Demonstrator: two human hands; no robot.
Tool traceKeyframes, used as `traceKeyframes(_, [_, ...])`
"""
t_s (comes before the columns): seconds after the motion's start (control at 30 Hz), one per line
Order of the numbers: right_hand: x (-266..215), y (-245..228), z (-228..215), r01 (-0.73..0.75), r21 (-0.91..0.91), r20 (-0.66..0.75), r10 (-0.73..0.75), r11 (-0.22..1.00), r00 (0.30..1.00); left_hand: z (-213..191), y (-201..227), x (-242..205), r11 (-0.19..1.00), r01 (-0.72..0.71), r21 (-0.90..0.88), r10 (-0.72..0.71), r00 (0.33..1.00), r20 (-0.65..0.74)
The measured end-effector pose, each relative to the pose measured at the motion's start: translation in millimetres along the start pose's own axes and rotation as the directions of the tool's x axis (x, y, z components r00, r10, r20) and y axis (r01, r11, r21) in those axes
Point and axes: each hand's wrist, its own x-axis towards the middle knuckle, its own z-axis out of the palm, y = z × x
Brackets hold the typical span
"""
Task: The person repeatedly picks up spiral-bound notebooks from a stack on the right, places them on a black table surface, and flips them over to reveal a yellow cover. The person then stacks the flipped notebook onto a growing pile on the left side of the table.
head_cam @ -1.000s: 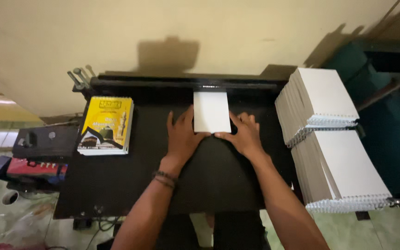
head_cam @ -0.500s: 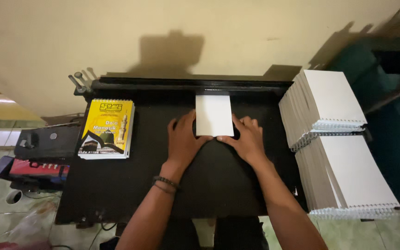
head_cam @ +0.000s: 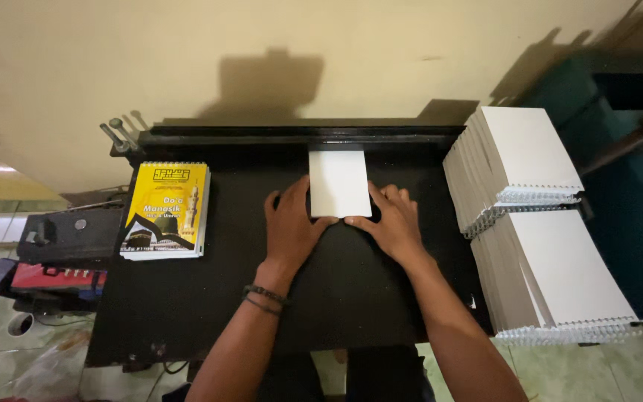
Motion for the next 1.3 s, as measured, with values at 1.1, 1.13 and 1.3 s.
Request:
traceKeyframes(1.1, [11.0,10.7,6.3,0.015,-0.021,0.001,-0.015,1.0,1.0,-12.2,10.8,8.1,0.997,0.071,-0.037,-0.068,0.994,0.086])
traceKeyframes(1.13, [11.4,13.0,7.7,0.023,-0.017,0.001,-0.023,1.0,1.0,-12.2,11.5,6.1,0.997,0.057,-0.046,-0.054,0.996,0.064])
traceKeyframes(1.3, [6.5,12.3,8.5,0.041,-0.039,-0.026,-0.042,0.998,0.999,2.9,-0.6,1.3,0.999,-0.027,0.017,0.028,0.999,-0.026])
